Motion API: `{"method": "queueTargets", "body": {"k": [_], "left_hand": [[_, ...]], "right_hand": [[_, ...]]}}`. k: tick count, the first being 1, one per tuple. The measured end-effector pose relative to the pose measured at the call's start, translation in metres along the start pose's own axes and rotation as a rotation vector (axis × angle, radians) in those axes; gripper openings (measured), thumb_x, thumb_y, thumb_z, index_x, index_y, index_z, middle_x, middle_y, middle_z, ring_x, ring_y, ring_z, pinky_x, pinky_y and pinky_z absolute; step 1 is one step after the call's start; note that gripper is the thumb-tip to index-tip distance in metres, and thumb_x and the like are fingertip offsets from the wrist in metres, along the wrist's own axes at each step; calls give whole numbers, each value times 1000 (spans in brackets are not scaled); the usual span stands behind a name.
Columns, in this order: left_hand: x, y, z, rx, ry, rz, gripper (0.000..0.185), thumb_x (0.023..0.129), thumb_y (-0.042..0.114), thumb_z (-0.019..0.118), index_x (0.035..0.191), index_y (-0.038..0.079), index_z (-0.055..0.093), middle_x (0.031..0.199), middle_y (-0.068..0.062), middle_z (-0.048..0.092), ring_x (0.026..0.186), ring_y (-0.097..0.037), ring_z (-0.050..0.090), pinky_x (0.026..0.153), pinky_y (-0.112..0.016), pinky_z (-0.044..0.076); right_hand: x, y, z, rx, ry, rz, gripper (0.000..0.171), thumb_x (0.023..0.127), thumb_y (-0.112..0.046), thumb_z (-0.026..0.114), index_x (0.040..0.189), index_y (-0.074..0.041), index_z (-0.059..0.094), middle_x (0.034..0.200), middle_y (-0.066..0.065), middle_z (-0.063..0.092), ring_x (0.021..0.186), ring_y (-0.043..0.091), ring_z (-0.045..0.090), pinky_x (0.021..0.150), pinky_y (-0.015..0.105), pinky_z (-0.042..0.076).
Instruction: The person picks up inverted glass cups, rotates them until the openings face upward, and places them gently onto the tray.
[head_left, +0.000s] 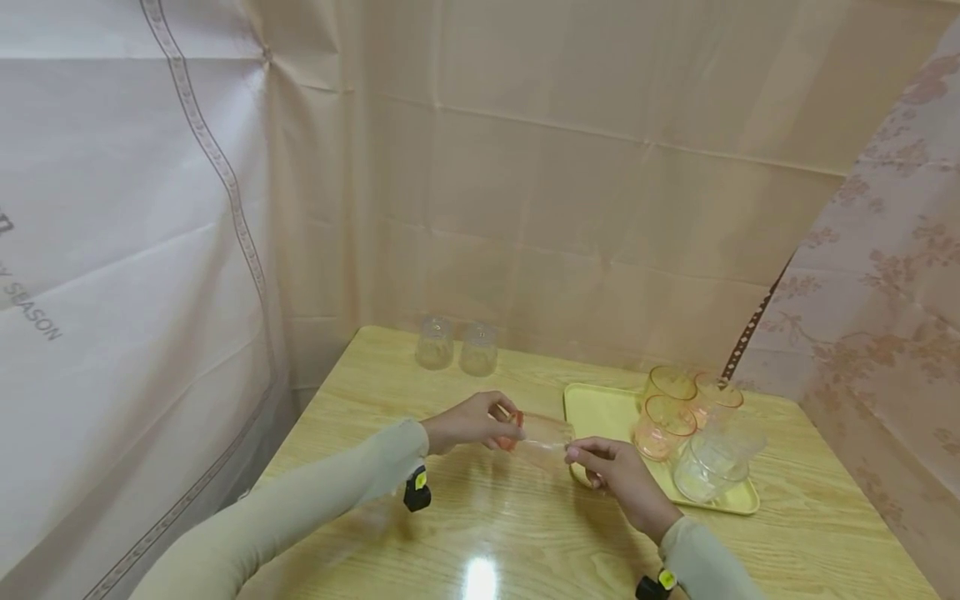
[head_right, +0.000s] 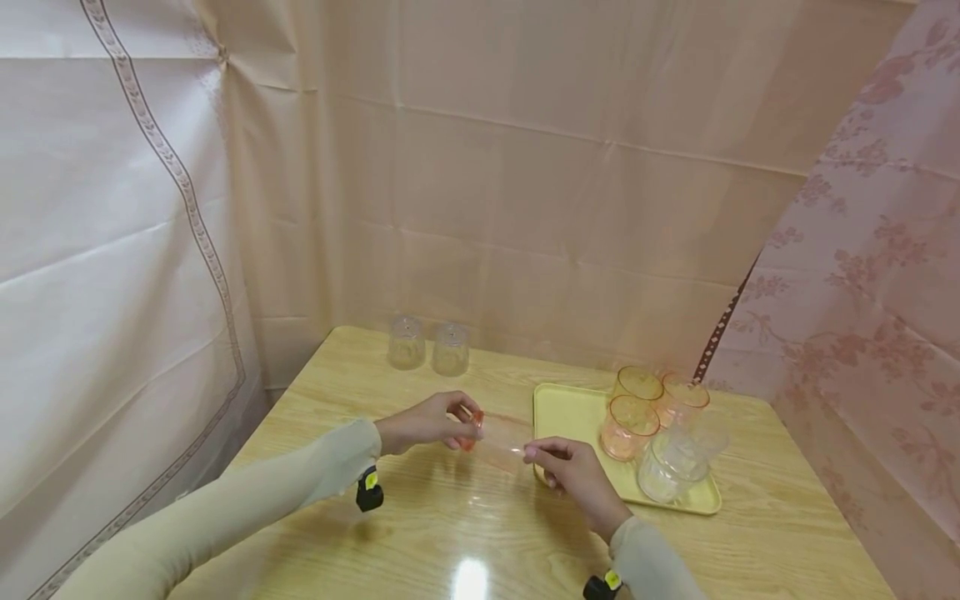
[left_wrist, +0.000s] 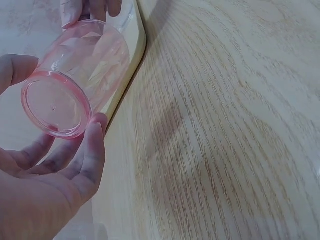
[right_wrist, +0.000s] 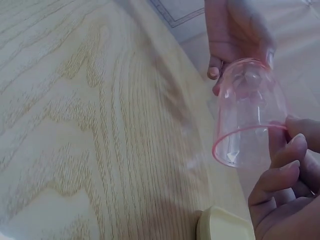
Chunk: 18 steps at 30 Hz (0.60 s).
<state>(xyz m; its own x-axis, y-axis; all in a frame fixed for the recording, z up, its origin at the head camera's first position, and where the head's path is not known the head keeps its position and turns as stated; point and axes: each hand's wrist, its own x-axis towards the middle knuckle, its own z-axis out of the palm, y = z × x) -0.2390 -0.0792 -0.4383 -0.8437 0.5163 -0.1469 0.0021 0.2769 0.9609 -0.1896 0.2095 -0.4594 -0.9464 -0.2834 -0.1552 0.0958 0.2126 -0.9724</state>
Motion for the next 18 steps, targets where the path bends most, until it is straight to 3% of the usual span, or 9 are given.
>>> {"method": "queueTargets", "body": {"k": [10, 18], "left_hand": [[0, -3, 1, -5, -20, 2, 45, 89, 27, 82, 124, 11, 59, 114, -12, 62, 96, -28, 67, 93, -61, 51], [-1, -6, 3, 52, -26, 21, 48, 87, 27, 85, 126, 12, 63, 114, -6, 64, 100, -23, 65, 89, -53, 55]], "right_hand": [[-2, -3, 1, 21, 65, -6, 41, 95, -31, 75, 118, 3, 69, 99, 9, 71, 61, 10, 42, 57, 25, 38], [-3, -7, -5, -103, 107, -77, 36, 94, -28, 76, 114, 2, 71, 88, 10, 67, 56, 10, 40, 52, 24, 37]]}}
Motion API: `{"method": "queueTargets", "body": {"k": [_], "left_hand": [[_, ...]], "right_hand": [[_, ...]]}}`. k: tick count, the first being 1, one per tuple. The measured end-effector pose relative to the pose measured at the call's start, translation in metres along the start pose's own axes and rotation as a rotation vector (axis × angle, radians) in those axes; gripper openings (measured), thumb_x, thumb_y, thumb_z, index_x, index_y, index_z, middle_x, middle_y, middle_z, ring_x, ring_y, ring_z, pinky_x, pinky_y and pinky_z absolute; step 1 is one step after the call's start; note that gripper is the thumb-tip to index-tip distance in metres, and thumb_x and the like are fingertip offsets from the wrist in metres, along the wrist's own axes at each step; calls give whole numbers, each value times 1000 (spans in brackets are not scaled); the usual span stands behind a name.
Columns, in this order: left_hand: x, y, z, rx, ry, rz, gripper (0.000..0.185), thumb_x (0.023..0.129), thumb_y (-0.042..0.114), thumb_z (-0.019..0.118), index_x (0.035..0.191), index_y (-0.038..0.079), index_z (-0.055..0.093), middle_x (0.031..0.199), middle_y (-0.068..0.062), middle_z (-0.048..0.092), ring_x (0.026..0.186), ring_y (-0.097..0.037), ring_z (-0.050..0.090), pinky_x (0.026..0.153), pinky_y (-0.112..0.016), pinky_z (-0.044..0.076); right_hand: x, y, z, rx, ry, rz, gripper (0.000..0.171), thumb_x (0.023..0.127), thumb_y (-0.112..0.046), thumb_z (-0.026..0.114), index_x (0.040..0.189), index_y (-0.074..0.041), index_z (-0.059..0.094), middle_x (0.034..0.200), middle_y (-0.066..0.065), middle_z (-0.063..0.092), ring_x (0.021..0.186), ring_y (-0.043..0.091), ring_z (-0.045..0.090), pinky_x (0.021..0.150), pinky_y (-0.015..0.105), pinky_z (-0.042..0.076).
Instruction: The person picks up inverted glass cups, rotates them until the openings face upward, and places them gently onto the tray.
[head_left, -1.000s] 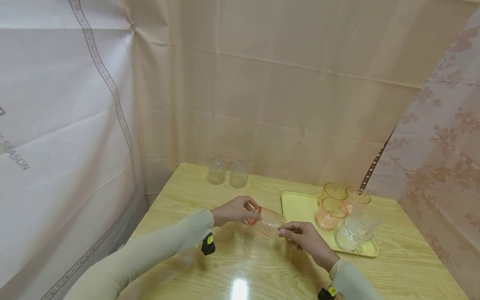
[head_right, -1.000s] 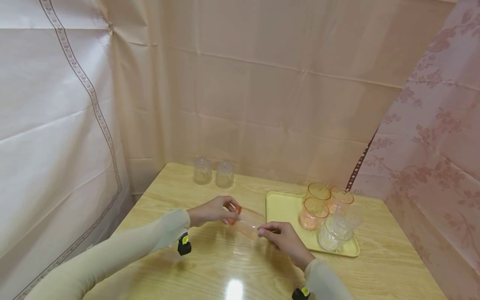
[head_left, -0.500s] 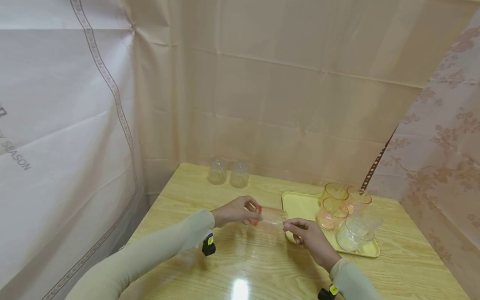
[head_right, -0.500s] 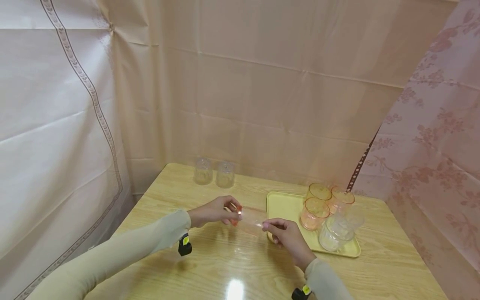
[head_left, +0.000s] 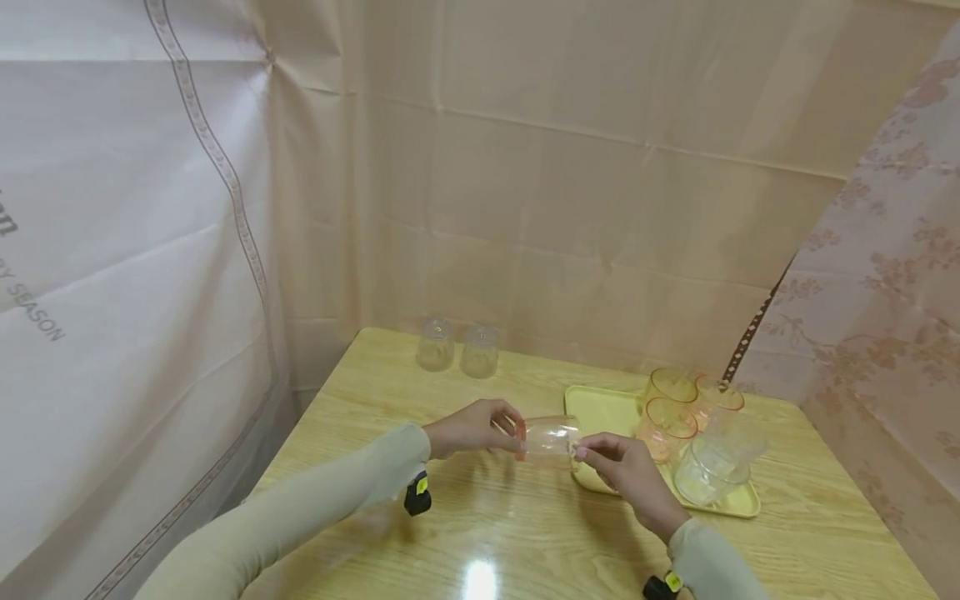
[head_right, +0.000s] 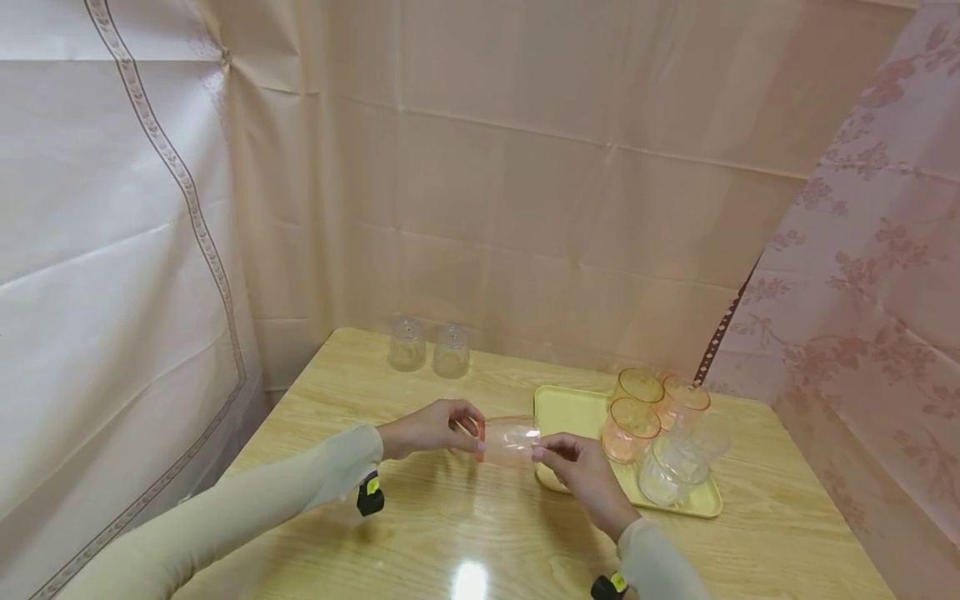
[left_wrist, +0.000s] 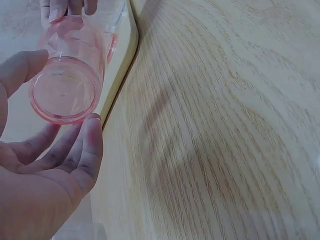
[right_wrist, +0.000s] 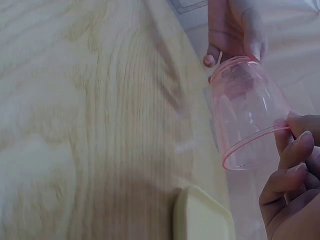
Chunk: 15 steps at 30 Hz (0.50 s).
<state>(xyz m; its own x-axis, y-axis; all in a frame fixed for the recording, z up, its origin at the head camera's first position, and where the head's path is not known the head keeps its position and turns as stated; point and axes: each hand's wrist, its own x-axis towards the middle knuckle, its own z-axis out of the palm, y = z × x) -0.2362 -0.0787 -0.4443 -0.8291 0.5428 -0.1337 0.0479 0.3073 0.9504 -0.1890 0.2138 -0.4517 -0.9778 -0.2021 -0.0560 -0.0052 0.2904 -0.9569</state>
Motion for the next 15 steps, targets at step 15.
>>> {"method": "queueTargets", "body": {"k": [15], "left_hand": [[6, -9, 8, 101, 35, -3, 17, 96, 23, 75, 105, 8, 73, 97, -4, 72, 96, -34, 70, 84, -48, 58]], "right_hand": [[-3, -8, -20, -317, 82, -119, 25, 96, -31, 74, 108, -10, 76, 94, 11, 71, 67, 17, 52, 56, 28, 45]]}}
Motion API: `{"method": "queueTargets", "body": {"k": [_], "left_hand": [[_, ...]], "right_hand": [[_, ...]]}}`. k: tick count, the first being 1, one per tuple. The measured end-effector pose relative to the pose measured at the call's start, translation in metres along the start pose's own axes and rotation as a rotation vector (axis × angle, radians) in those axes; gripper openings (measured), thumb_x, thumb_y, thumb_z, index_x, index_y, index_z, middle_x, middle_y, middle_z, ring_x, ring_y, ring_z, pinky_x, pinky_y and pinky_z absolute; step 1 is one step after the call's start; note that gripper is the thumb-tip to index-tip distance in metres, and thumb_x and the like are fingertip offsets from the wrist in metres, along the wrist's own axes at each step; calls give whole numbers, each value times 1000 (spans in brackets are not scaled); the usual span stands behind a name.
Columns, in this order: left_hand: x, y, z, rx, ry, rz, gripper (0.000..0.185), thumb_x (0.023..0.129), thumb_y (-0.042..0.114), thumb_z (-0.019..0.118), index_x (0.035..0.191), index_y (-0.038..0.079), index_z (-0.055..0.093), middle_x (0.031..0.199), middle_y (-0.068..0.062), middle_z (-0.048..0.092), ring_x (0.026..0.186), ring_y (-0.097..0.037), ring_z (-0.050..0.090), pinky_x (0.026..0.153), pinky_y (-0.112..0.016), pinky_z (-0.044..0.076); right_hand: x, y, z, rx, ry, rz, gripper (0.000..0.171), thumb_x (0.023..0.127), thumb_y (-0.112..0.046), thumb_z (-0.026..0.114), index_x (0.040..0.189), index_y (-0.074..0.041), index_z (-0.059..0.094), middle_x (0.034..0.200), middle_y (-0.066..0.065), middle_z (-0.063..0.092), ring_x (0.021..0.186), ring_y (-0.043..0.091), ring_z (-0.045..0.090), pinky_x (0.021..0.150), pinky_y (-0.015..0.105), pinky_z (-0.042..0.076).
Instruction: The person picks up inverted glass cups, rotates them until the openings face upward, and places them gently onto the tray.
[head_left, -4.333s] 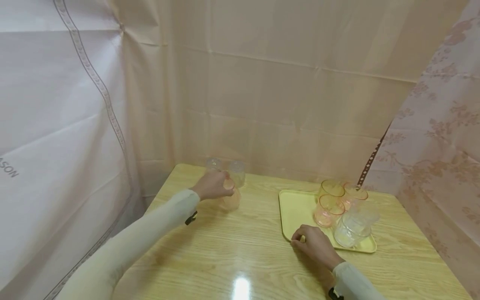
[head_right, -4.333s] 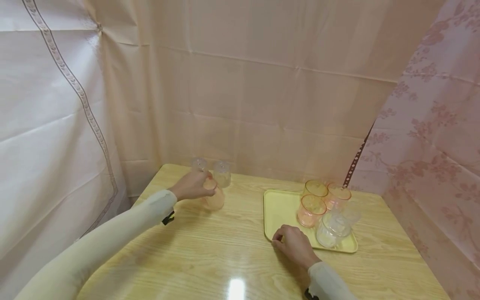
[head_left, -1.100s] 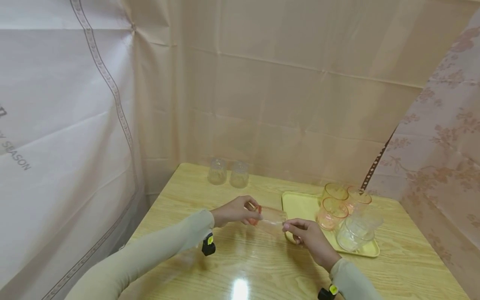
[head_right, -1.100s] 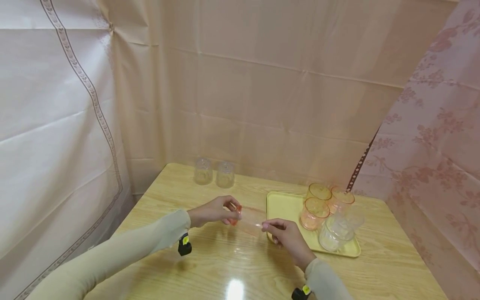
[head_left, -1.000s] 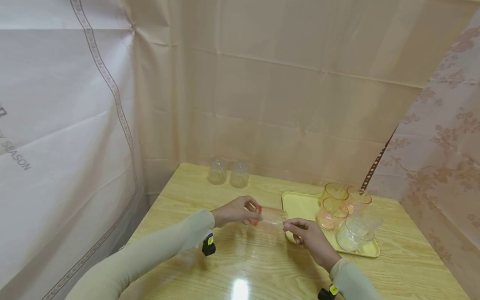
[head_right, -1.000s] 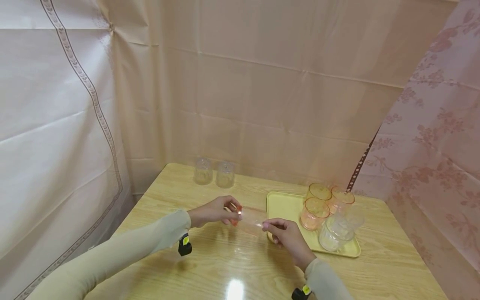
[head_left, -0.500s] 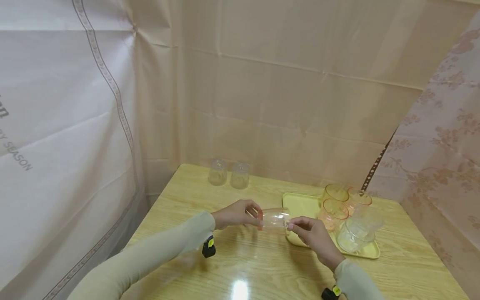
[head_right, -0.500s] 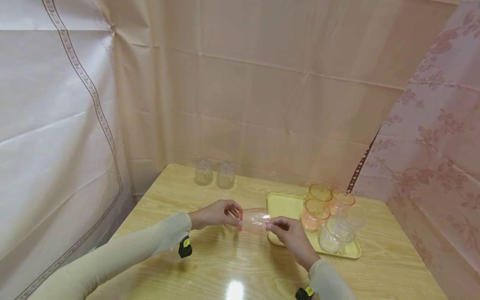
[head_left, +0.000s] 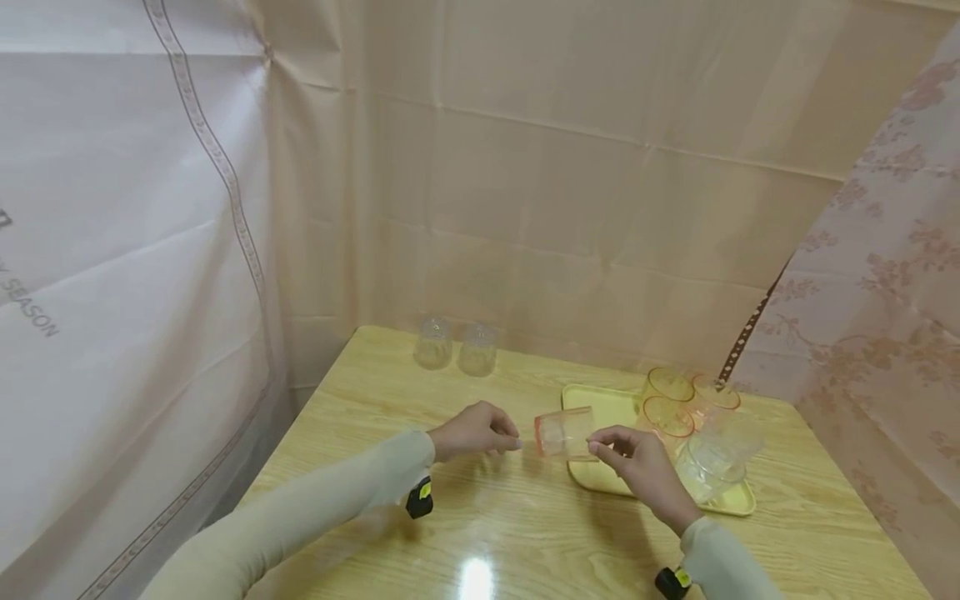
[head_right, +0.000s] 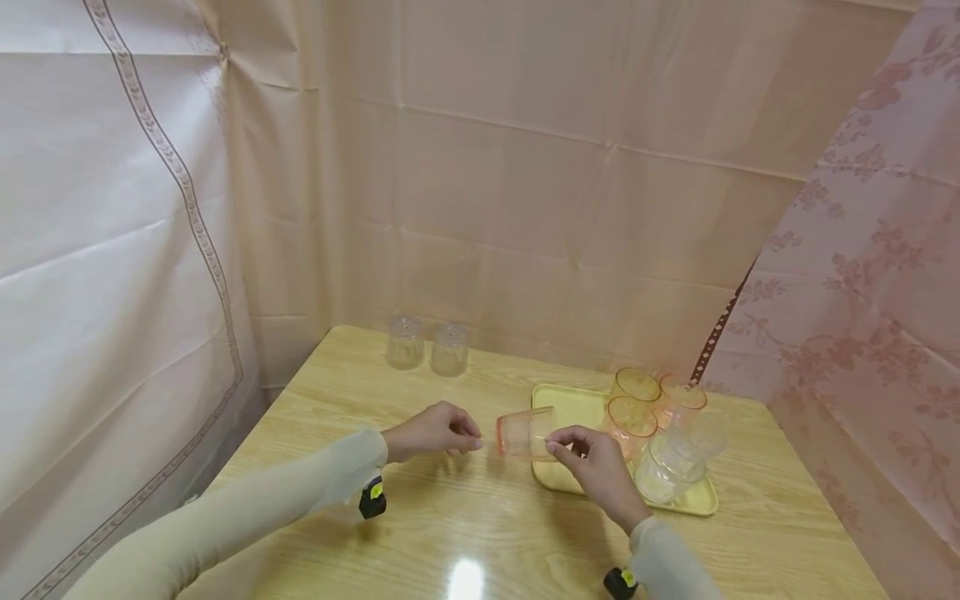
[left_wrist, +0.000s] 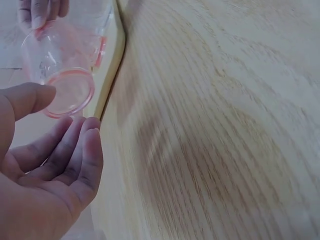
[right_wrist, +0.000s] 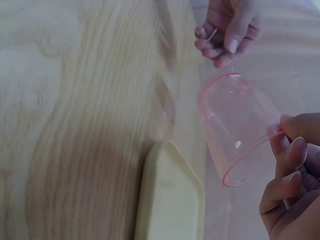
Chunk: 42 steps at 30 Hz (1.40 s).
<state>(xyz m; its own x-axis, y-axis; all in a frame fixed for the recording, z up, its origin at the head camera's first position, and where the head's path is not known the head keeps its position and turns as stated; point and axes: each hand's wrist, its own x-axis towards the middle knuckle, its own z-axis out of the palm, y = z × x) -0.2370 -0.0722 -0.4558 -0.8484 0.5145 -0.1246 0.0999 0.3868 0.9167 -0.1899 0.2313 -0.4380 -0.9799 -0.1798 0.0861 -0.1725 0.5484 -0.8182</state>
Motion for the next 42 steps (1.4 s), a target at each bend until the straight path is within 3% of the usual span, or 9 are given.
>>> {"method": "queueTargets", "body": {"k": [7, 14, 21, 26, 30, 35, 42], "left_hand": [[5, -2, 9, 84, 29, 22, 18, 97, 21, 72, 95, 4, 77, 96, -12, 74, 85, -30, 70, 76, -45, 59], [10, 0, 23, 175, 55, 8, 17, 96, 18, 72, 88, 4, 77, 89, -7, 74, 77, -25, 71, 66, -34, 58], [16, 2, 38, 251, 58, 39, 26, 95, 17, 71, 73, 4, 74, 66, -1, 67, 52, -8, 50, 55, -22, 44], [21, 2, 49, 264, 54, 50, 37, 95, 18, 71, 61, 5, 62, 54, 0, 56, 47, -6, 43, 52, -21, 40], [28, -1, 58, 273, 44, 55, 42, 96, 17, 71, 56, 10, 57, 56, -4, 61, 46, -7, 46, 49, -21, 40], [36, -5, 68, 291, 30, 47, 41, 96, 18, 71, 58, 7, 61, 54, -4, 62, 44, -9, 48, 48, -22, 42], [44, -2, 76, 303, 44, 77, 47, 95, 17, 70, 52, 12, 53, 52, -6, 63, 39, -7, 40, 43, -21, 34]], "right_hand": [[-1, 1, -12, -110, 60, -39, 21, 97, -31, 74, 106, -12, 76, 80, 5, 66, 59, 15, 46, 50, 27, 39], [-3, 4, -20, -223, 123, -114, 18, 97, -30, 74, 104, -14, 76, 83, -1, 68, 61, 13, 48, 51, 28, 40], [-5, 9, -24, -296, 143, -186, 12, 97, -26, 74, 102, -15, 75, 79, -6, 65, 55, 10, 46, 47, 27, 38], [-6, 11, -27, -334, 145, -223, 7, 96, -19, 75, 101, -14, 75, 77, -7, 64, 50, 8, 43, 44, 27, 38], [-7, 12, -29, -374, 138, -243, 5, 94, -12, 76, 99, -13, 75, 73, -7, 62, 48, 7, 41, 43, 27, 38], [-8, 15, -30, -436, 140, -270, 7, 92, -8, 77, 96, -13, 75, 81, -8, 64, 53, 5, 44, 46, 26, 40], [-10, 17, -33, -480, 157, -304, 11, 88, -5, 79, 95, -13, 75, 86, -7, 66, 57, 3, 45, 49, 25, 41]]}}
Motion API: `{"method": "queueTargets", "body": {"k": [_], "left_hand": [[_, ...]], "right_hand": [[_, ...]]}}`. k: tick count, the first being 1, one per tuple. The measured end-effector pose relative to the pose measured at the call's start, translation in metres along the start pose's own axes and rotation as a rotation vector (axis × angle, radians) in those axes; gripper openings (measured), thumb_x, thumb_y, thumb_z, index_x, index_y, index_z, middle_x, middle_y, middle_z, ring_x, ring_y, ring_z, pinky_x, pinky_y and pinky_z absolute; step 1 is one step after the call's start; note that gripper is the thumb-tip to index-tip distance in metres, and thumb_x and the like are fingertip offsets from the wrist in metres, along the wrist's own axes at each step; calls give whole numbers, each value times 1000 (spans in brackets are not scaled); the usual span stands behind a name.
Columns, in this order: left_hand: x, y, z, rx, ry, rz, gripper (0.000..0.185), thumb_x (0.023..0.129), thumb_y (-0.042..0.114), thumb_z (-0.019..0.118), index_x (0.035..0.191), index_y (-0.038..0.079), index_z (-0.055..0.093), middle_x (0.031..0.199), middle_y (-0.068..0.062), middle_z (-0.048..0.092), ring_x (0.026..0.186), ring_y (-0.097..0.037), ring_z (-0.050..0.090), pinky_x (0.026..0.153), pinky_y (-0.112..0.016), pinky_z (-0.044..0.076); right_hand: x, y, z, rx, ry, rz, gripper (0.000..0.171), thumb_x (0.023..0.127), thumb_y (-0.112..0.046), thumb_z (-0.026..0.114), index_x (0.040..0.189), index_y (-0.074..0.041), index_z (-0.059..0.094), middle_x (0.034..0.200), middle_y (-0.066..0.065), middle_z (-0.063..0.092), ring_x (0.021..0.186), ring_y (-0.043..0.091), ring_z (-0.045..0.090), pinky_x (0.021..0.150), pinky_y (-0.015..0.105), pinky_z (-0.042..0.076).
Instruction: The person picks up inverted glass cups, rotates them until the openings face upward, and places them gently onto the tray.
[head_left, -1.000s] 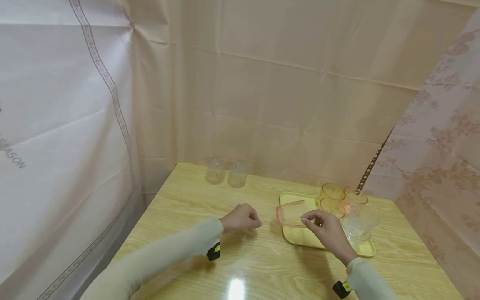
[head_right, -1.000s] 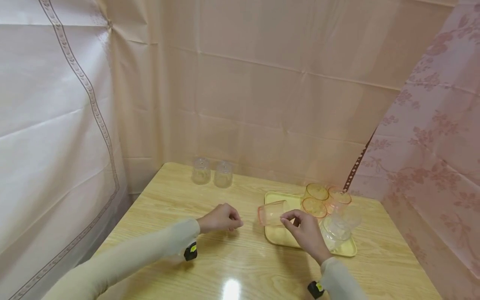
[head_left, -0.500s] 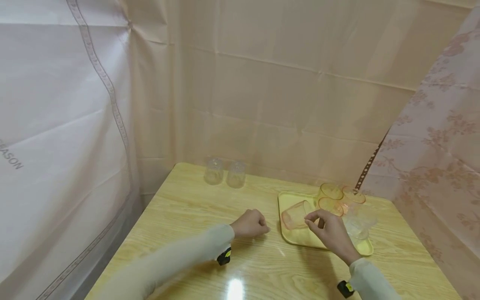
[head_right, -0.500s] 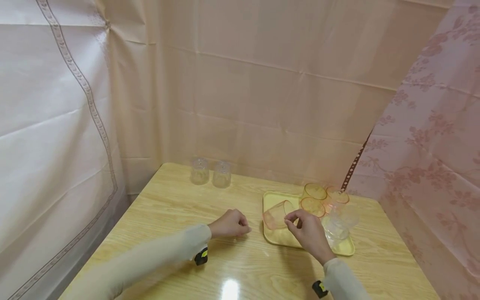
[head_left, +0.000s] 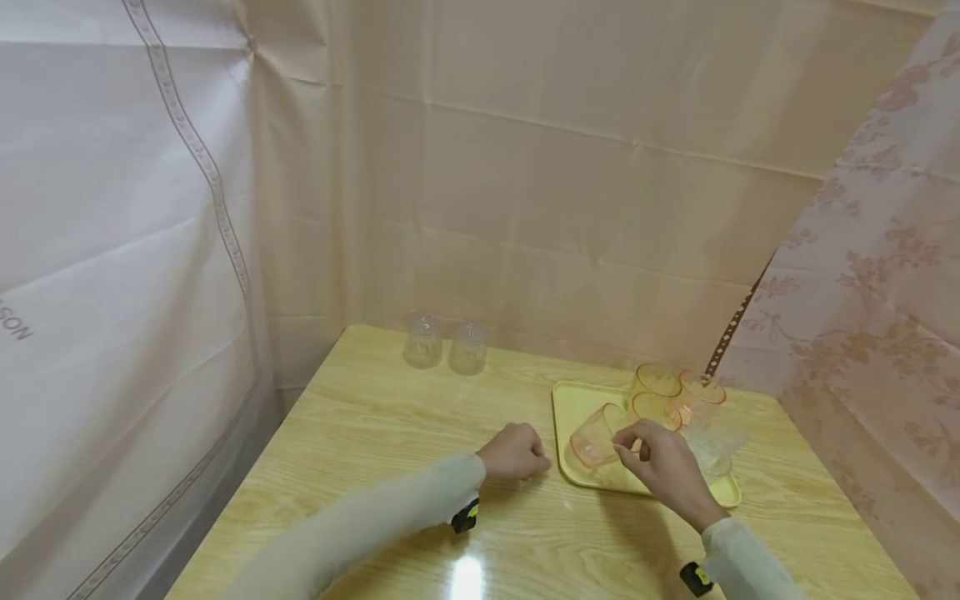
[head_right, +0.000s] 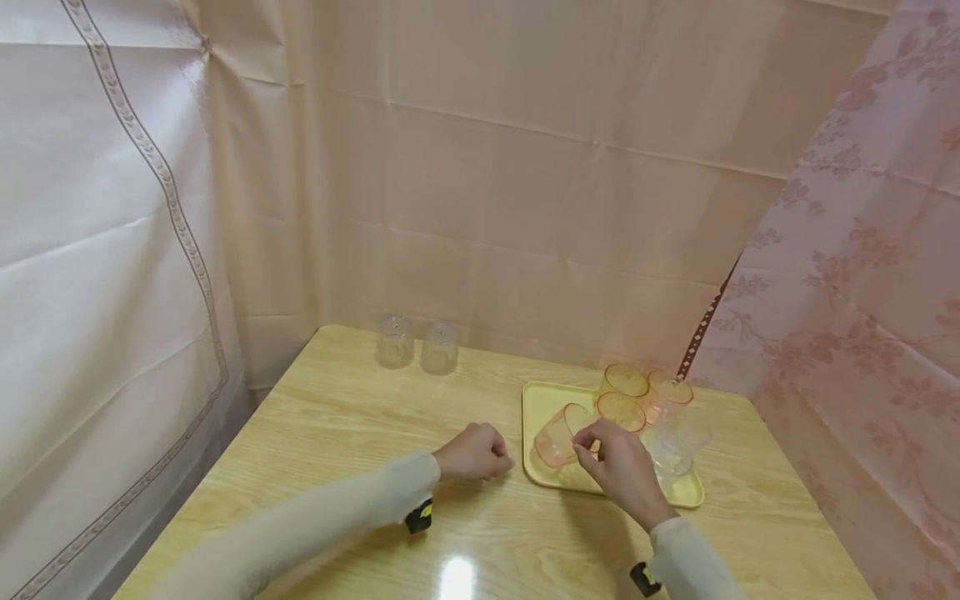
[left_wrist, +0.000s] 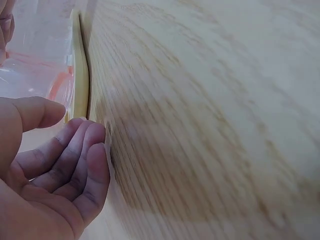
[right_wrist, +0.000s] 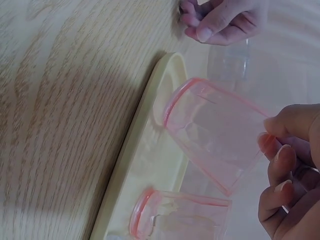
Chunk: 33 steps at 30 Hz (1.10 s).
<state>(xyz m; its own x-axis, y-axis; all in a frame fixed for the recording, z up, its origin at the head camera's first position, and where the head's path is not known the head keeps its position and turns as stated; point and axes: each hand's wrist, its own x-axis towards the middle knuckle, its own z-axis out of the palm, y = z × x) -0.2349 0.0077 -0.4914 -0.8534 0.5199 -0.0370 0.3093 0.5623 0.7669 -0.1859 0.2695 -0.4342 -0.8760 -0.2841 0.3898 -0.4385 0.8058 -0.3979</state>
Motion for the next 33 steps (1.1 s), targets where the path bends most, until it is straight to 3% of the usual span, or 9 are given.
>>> {"method": "queueTargets", "body": {"k": [8, 17, 26, 33], "left_hand": [[7, 2, 8, 7, 4, -16, 52, 94, 15, 70, 48, 17, 44, 48, -2, 60, 37, -6, 39, 39, -20, 30], [15, 10, 13, 62, 24, -83, 42, 96, 19, 73, 57, 7, 63, 49, 0, 60, 38, -7, 44, 40, -20, 33], [17, 14, 17, 70, 32, -60, 55, 94, 18, 73, 47, 16, 44, 40, 6, 47, 34, -5, 36, 37, -19, 27], [23, 15, 21, 86, 30, -37, 57, 93, 15, 73, 45, 16, 43, 38, 7, 42, 32, -4, 34, 36, -19, 25]], "right_hand": [[-2, 1, 1, -54, 12, -40, 14, 85, -5, 82, 90, -15, 74, 85, -10, 64, 57, 0, 43, 49, 24, 39], [-4, 3, -2, -96, -4, -42, 10, 86, -7, 82, 90, -14, 76, 87, -10, 65, 56, 0, 42, 48, 24, 38], [-8, 6, -3, -114, -4, -56, 15, 84, -6, 83, 87, -18, 74, 87, -12, 65, 57, -1, 41, 49, 24, 38], [-9, 5, -5, -115, -7, -70, 13, 84, -6, 83, 88, -16, 75, 86, -13, 65, 56, -1, 40, 48, 23, 36]]}}
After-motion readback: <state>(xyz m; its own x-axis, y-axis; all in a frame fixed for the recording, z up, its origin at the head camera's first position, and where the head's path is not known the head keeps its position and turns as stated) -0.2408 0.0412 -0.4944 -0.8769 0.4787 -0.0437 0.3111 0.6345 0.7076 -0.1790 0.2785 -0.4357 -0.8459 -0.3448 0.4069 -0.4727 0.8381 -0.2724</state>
